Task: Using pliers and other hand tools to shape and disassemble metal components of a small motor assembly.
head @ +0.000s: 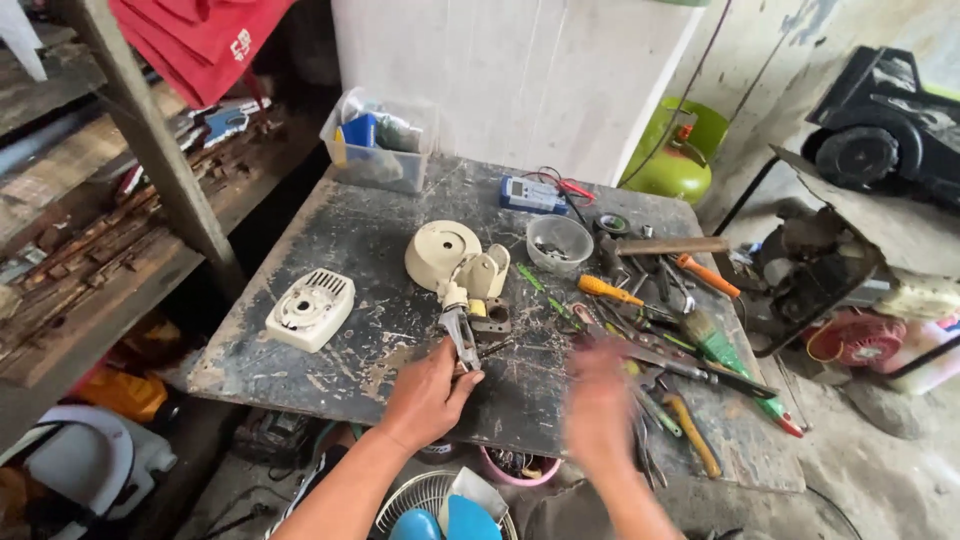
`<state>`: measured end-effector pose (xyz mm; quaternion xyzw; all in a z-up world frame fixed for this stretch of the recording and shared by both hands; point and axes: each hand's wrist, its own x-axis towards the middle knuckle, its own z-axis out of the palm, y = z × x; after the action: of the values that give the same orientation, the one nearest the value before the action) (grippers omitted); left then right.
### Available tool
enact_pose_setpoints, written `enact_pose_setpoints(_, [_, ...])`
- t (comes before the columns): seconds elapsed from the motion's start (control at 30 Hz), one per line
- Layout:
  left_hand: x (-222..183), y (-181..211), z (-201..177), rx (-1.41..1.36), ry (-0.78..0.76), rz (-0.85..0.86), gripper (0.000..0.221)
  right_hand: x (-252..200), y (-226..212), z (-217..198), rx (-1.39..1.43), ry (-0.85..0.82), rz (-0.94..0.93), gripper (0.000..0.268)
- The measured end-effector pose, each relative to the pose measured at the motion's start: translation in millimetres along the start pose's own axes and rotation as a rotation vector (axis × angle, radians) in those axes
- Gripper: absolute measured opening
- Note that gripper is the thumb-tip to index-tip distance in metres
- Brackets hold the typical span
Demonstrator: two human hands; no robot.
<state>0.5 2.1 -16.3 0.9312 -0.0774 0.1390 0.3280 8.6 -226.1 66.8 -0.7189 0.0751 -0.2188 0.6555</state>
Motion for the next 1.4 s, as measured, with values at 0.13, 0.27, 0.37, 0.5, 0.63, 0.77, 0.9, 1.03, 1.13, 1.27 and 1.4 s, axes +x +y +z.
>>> enact_pose_setpoints(0.13, [7,4,-6,-0.037,-0.061,-0.003,0.04,22,27,-16,-0.51,-0.688,-0.175,0.042])
enact_pose_setpoints(0.27, [4,4,-6,-0.048,-0.057,-0.035,0.037,35,10,-10,0.027,-0.187,-0.111,0.021])
enact_pose_setpoints(0.37, [7,7,-6,-0.046,-0.01,0.008,0.039,24,96,5,-0.584,-0.694,-0.81,0.043])
enact_pose_setpoints(0.5, [4,2,0,-0.105,-0.077,-0.09,0.037,18,61,-7,-0.248,-0.797,-0.593,0.041])
enact_pose_setpoints(0.63, [6,1,-3,-0.053,-0.014,0.015,0.043,50,95,-3,-0.351,-0.267,-0.637,0.028])
enact_pose_setpoints(0.77, [0,12,-15,-0.132,-0.075,-0.05,0.04,21,74,-7,-0.461,-0.706,-0.532,0.035])
enact_pose_setpoints(0.9, [5,13,-21,-0.138,-0.072,-0.038,0.034,21,43,0,-0.244,-0.552,-0.269,0.019])
enact_pose_setpoints(1.03, [5,29,-30,-0.275,-0.106,-0.172,0.037,9,23,17,-0.165,-0.568,0.015,0.027])
enact_pose_setpoints(1.13, [3,32,-28,-0.34,-0.07,-0.184,0.038,5,17,37,-0.241,-0.557,-0.001,0.029])
enact_pose_setpoints(1.27, [-3,41,-32,-0.461,0.082,-0.114,0.047,5,15,57,-0.069,-0.44,0.03,0.012])
enact_pose_setpoints(1.4, [-1,34,-33,-0.508,0.102,-0.126,0.043,3,11,62,-0.04,-0.424,0.009,0.01])
